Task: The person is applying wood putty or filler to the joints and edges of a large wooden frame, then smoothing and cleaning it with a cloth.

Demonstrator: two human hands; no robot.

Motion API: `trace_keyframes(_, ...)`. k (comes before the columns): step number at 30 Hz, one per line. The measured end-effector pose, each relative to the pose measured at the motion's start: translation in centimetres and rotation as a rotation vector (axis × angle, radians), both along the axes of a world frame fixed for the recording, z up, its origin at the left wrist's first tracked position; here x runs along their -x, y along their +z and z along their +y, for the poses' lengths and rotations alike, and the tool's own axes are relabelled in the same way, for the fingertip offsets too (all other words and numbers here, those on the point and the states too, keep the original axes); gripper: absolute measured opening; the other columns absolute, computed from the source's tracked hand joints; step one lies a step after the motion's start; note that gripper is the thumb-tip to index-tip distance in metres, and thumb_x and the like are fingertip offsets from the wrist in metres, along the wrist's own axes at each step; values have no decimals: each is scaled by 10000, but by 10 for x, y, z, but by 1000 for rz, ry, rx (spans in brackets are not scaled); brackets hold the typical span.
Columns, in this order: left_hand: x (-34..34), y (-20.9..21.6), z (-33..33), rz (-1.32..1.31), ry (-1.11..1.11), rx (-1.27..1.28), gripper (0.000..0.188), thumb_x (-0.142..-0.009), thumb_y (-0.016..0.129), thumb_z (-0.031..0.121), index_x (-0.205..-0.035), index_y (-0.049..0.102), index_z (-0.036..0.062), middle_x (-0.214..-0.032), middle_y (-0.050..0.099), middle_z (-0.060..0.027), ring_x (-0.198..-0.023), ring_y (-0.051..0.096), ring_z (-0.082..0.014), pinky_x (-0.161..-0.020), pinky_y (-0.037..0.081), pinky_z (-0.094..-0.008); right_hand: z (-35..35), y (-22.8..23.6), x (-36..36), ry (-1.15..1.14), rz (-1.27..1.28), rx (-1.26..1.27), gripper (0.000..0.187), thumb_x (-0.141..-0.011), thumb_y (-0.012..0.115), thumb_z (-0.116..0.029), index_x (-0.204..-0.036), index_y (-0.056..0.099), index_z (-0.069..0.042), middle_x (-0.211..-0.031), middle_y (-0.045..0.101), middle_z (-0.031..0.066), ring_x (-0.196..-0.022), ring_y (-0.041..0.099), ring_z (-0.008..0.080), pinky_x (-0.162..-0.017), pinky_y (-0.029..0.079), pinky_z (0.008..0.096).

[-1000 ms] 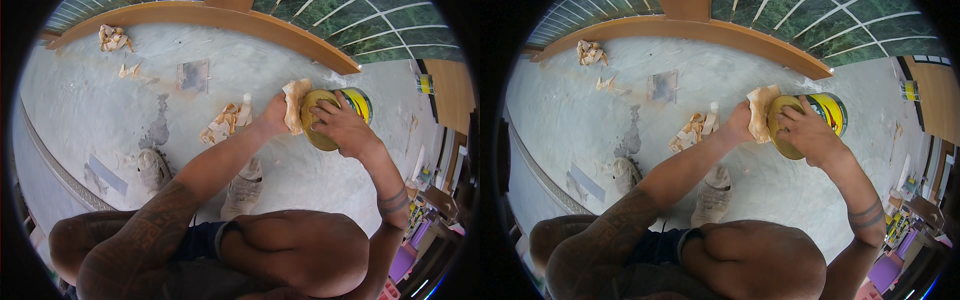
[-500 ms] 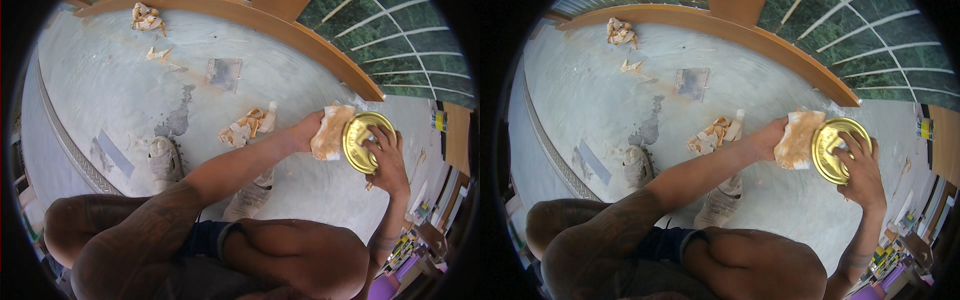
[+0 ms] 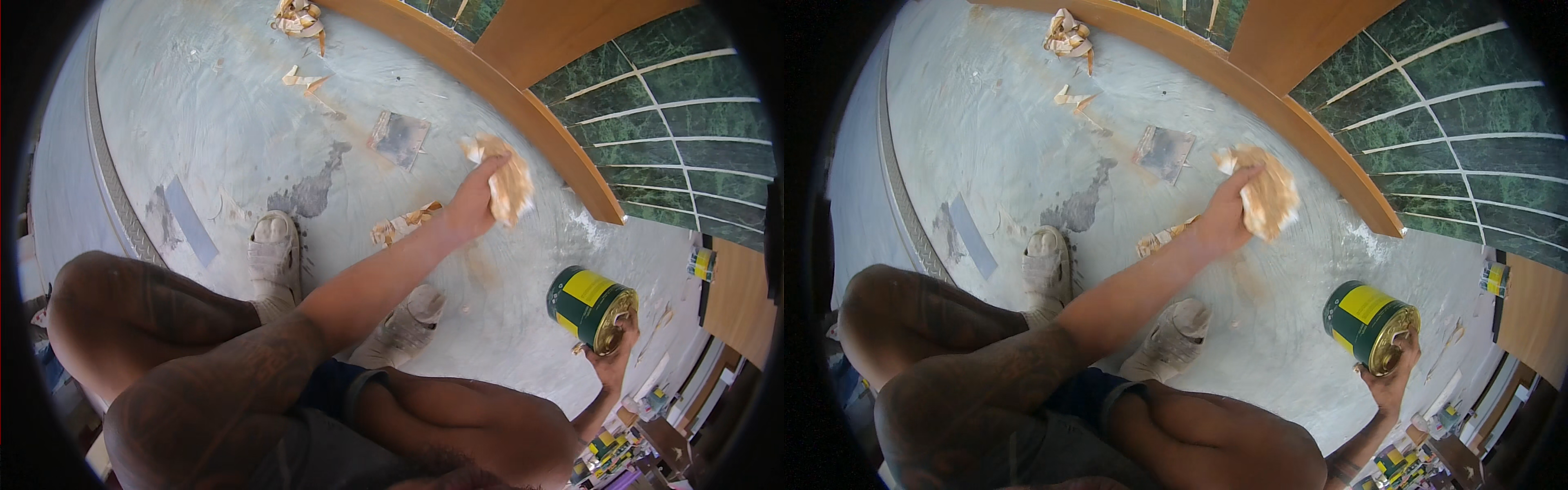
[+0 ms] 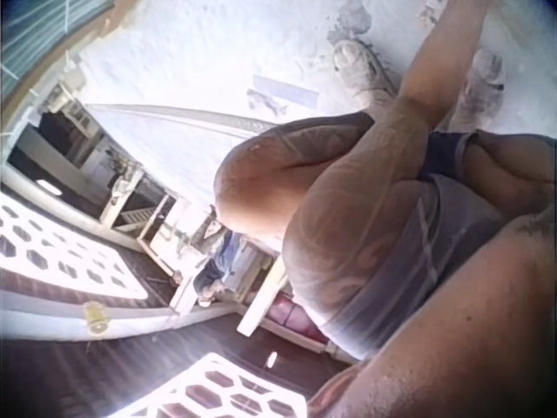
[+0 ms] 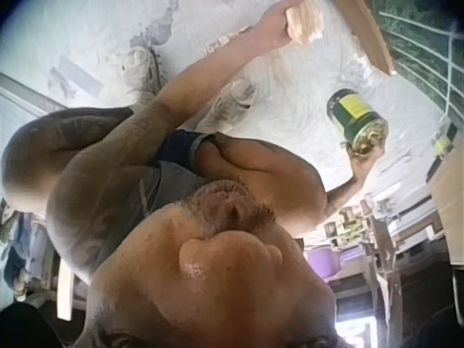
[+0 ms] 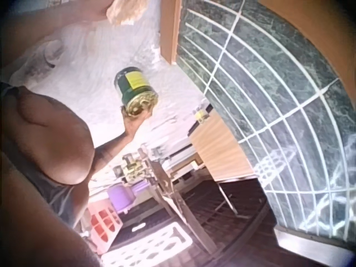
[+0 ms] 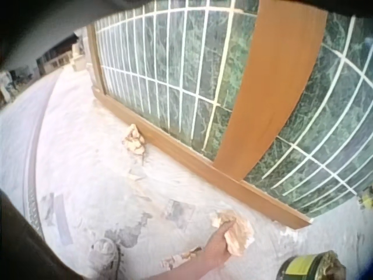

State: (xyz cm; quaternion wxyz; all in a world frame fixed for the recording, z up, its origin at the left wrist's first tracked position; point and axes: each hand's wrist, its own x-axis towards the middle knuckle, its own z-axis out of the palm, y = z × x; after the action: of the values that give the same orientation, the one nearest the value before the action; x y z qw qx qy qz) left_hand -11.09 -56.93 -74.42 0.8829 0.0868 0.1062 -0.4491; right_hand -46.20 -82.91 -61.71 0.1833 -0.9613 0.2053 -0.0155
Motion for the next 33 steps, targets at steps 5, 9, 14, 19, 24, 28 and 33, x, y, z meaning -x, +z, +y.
trace_keyframes(5,-33,-15,-35,-3,418,-166,632,-1092,383,543,-1500,375,60,-1424,519,-126,-1376,466,-256,-1162,375,-418,3,-14,22,-127,-86,-100,934,-555,839,-38,-1377,406,-141,-1649,252,182,-1504,242,387,-1218,264,513)
trace_keyframes(9,-52,-18,-92,-188,475,-332,892,-1037,262,726,-1593,255,29,-1535,418,-148,-1430,394,-248,-1216,260,-368,1,-9,43,-125,-59,-53,988,-555,853,-82,-1410,360,-140,-1659,230,181,-1519,188,391,-1236,222,514)
trace_keyframes(14,-73,-84,-115,-455,528,-916,900,-1062,247,666,-1561,209,-82,-1420,500,-213,-1328,479,-240,-1136,360,-355,5,-44,-16,-81,-33,-134,1031,-556,855,-106,-1445,333,-147,-1670,198,184,-1523,165,389,-1245,209,521)
trace_keyframes(19,-70,-36,-118,-578,477,-877,623,-1111,206,556,-1089,466,-10,-993,558,-181,-931,544,-293,-883,457,-455,5,-9,38,-194,7,-58,1045,-556,826,-26,-1446,296,-163,-1674,189,177,-1518,168,403,-1240,215,526)
trace_keyframes(24,-83,-36,-133,-399,412,-838,652,-1110,277,537,-1217,498,-67,-1143,587,-238,-1078,572,-306,-960,456,-452,12,-1,35,-194,17,28,969,-535,818,35,-1359,343,-151,-1668,198,181,-1507,192,399,-1243,214,505)
trace_keyframes(28,-50,-69,-147,-1070,651,-1584,590,-1113,285,387,-1453,320,-94,-1455,391,-314,-1369,393,-378,-1168,295,-474,1,-27,12,-204,21,-102,942,-536,820,45,-1332,357,-155,-1669,191,186,-1508,193,398,-1242,209,516)
trace_keyframes(33,-162,-72,-96,-392,596,-649,685,-1118,329,461,-1504,270,-101,-1456,451,-315,-1334,480,-400,-1135,357,-458,9,-12,20,-210,0,-93,949,-546,827,25,-1345,354,-172,-1674,179,183,-1520,170,393,-1240,217,515)
